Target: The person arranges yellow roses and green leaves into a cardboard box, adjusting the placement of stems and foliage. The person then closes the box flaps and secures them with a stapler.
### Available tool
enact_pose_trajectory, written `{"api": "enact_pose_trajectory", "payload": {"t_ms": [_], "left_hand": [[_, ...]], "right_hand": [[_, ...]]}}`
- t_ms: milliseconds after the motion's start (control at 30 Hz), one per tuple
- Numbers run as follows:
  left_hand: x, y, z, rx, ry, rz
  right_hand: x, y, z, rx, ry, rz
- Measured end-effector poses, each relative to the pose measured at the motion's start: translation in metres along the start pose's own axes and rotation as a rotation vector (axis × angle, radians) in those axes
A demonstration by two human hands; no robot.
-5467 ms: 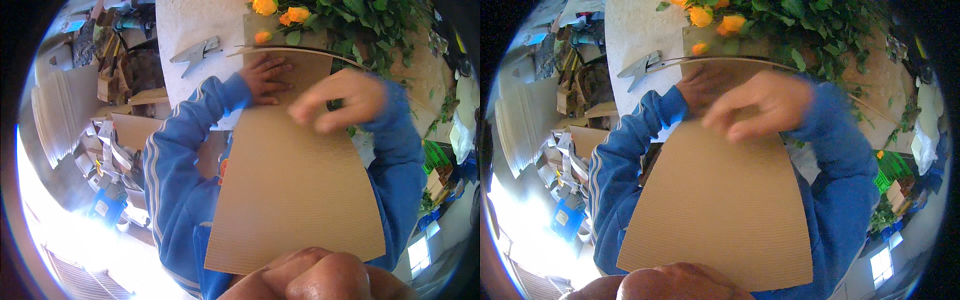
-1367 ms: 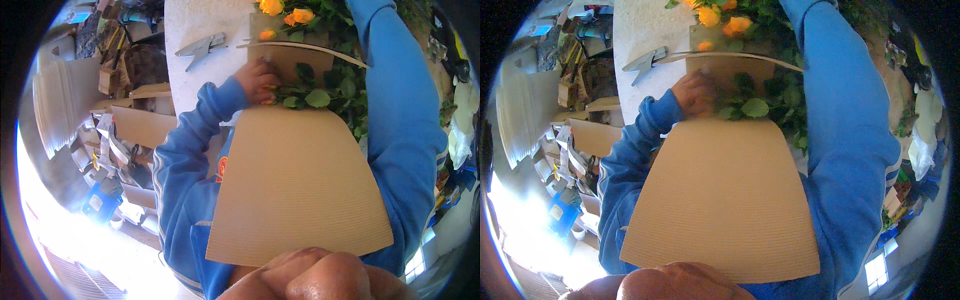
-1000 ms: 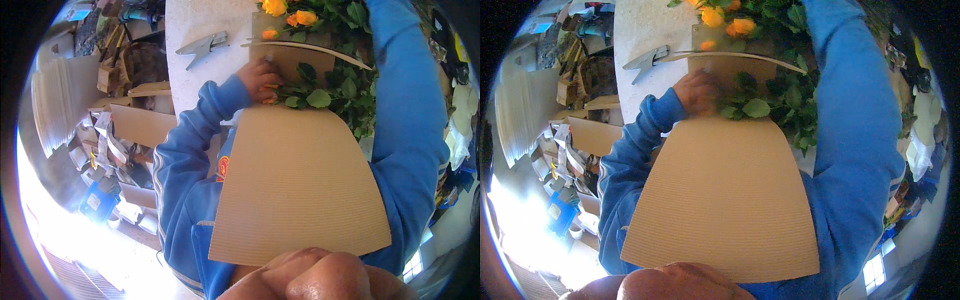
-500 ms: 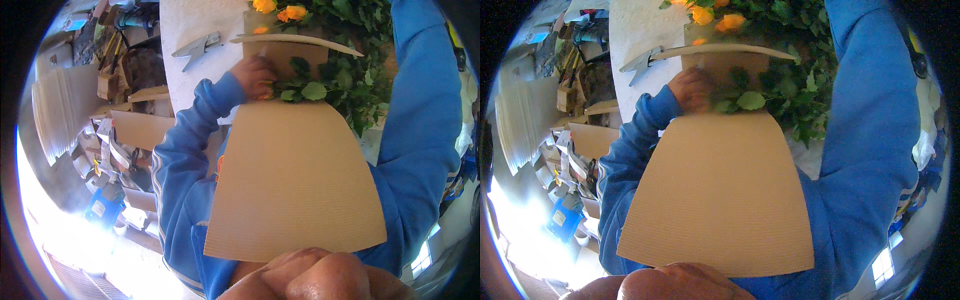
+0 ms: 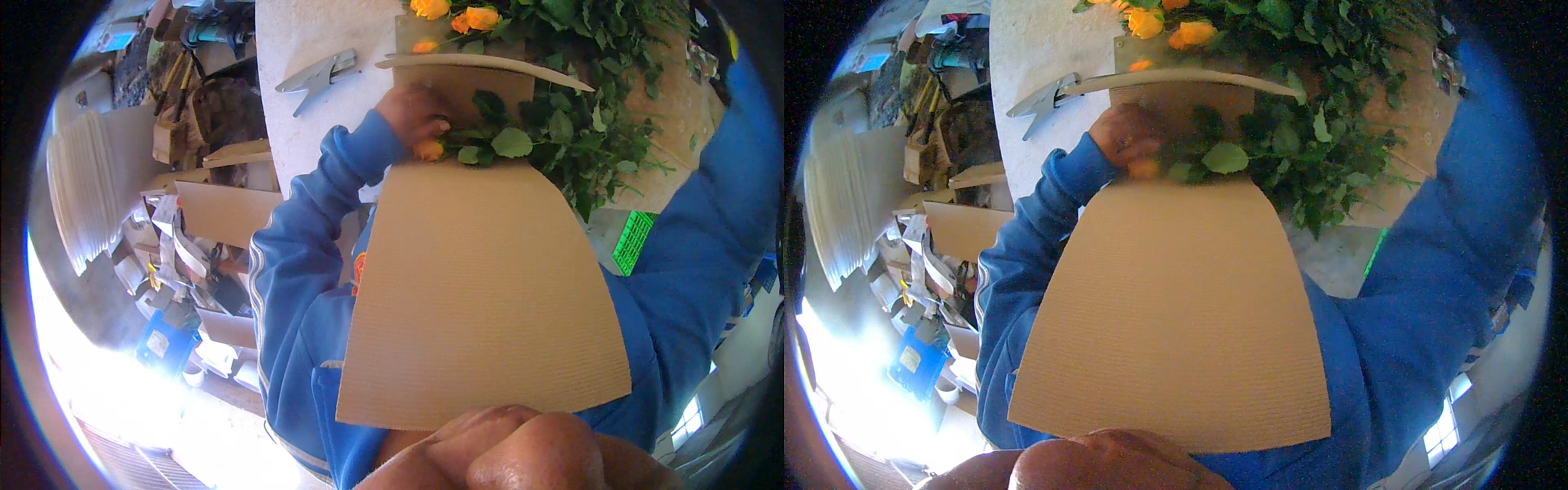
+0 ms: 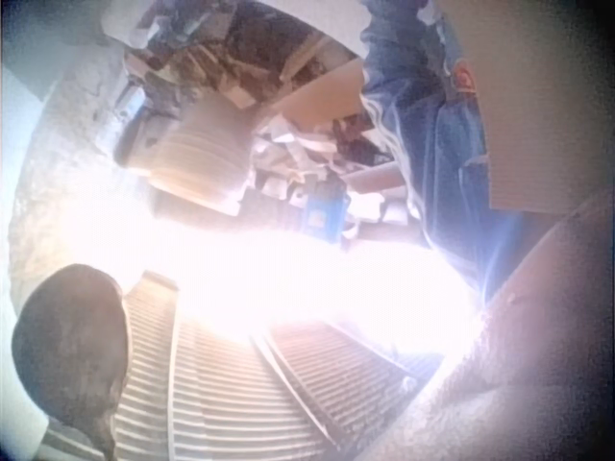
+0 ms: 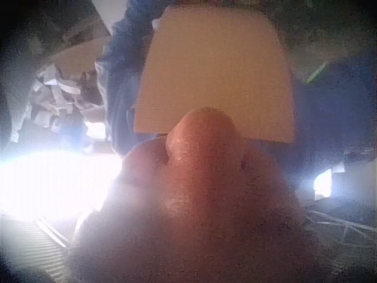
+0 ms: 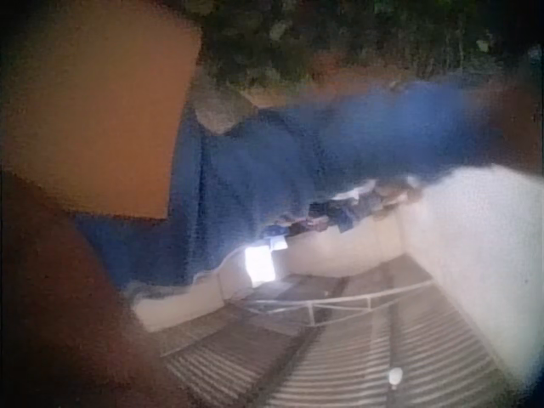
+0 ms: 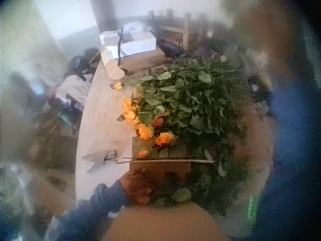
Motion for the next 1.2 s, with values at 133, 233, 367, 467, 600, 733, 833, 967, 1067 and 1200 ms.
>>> {"api": "enact_pose_trajectory", "payload": {"t_ms": [133,233,367,467,600,733,833,967,1067,1200], "left_hand": [[0.006,-0.015,-0.014,-0.323,-0.07,-0.01],[0.002,-0.021,-0.017,-0.408,-0.111,0.186],[0.0,-0.016,-0.011,-0.42,0.018,0.237],[-0.006,-0.004,-0.001,-0.22,0.032,0.358],[-0.007,0.0,0.006,-0.079,0.184,0.207],[-0.005,-0.007,0.007,-0.076,0.268,0.155],[-0.003,-0.006,0.004,-0.08,0.313,0.11],[-0.004,-0.005,0.008,0.013,0.301,0.09],[-0.006,-0.003,0.01,-0.019,0.273,0.156],[-0.008,-0.002,0.014,-0.049,0.296,0.131]], "right_hand": [[0.034,-0.074,-0.029,0.125,0.307,-0.363],[0.106,-0.127,-0.018,0.13,0.423,-0.608],[0.179,-0.159,0.011,0.173,0.419,-0.618],[0.207,-0.17,0.018,0.091,0.476,-0.546],[0.233,-0.185,0.03,0.114,0.42,-0.561],[0.23,-0.187,0.022,0.16,0.254,-0.698],[0.179,-0.156,-0.011,-0.117,-0.011,-0.551],[0.071,-0.109,-0.015,-0.232,1.169,-0.991],[0.094,-0.068,0.037,0.101,0.905,-0.86],[0.175,-0.023,0.106,0.269,0.415,-0.745]]}}
Point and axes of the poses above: each hand's wrist, its own y-axis towards the middle knuckle, its own x-axis out of the palm, z = x × y, the point moved 5 cm from there along y, towards the middle knuckle, and after that the axes turned 7 degrees about z, right-handed, at the moved point
